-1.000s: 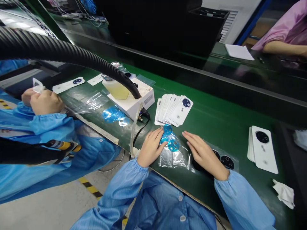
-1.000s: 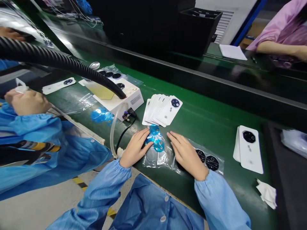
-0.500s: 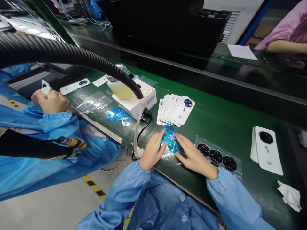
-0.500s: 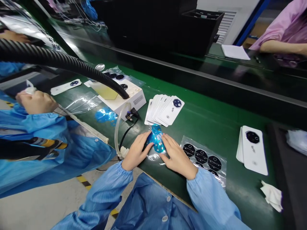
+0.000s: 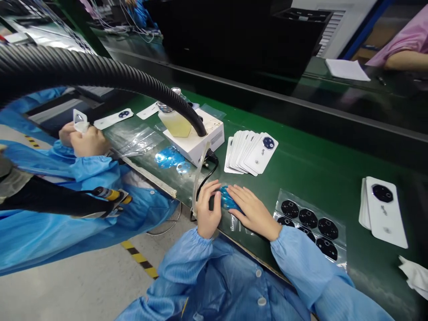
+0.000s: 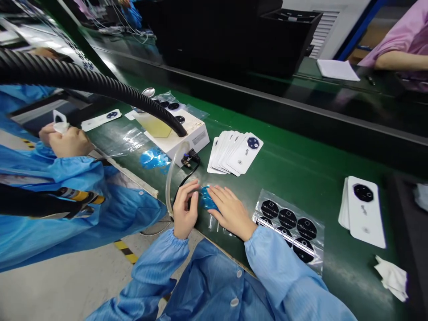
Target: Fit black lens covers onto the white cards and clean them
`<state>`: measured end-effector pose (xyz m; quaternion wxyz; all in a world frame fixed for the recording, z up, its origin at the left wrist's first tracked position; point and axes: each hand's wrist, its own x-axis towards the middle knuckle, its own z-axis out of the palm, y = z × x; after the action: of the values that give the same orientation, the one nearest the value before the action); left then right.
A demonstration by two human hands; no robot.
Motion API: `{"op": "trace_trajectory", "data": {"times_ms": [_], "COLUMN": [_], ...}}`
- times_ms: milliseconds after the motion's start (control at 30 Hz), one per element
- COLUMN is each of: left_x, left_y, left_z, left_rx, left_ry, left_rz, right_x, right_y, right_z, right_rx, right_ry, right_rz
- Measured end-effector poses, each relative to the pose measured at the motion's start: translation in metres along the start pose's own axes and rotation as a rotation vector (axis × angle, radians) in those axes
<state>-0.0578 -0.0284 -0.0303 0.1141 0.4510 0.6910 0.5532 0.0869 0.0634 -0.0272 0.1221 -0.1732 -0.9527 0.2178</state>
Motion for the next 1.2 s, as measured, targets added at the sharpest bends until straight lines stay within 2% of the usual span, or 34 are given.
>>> {"op": "trace_trajectory", "data": {"times_ms": [100,200,333,433,600,833,933,1033,1100,1200], "left_x": [-0.02,-0.061,-0.117,-0.137,-0.13,-0.119,-0.122,-0.124,-0.126,-0.131], "left_y": [0.002,0.004,0.002,-0.004,-0.006,0.008,0.016,0.025,0.029,0.028], "left_z": [-0.005,-0.007,0.001,0.011,0.021,0.015,0.008,0.0,-0.004,-0.003], "left_rx": [-0.06,-0.147,-0.34,-0.53,-0.812,-1.029,-1.074,-1.116,-1.133,-1.118], "left_ry": [0.057,0.128,0.198,0.207,0.244,0.307,0.292,0.261,0.234,0.17], "left_rz": [-0.07,-0.199,-0.473,-0.678,-0.872,-1.049,-1.135,-1.134,-1.109,-1.085], "right_x": [-0.006,-0.012,-0.023,-0.032,-0.044,-0.065,-0.074,-0.078,-0.078,-0.079], "right_y": [-0.005,-0.011,-0.025,-0.039,-0.058,-0.08,-0.082,-0.081,-0.081,-0.084], "right_z": [0.0,0.0,0.002,0.006,0.02,0.043,0.045,0.043,0.04,0.027], "right_rx": [-0.002,0.001,-0.001,-0.018,-0.073,-0.068,0.022,0.166,0.284,0.478], "right_ry": [-0.005,-0.03,-0.063,-0.057,-0.027,0.124,0.191,0.251,0.306,0.441], "right_rz": [-0.009,-0.037,-0.056,-0.028,-0.012,0.011,-0.007,0.003,0.053,0.201]}}
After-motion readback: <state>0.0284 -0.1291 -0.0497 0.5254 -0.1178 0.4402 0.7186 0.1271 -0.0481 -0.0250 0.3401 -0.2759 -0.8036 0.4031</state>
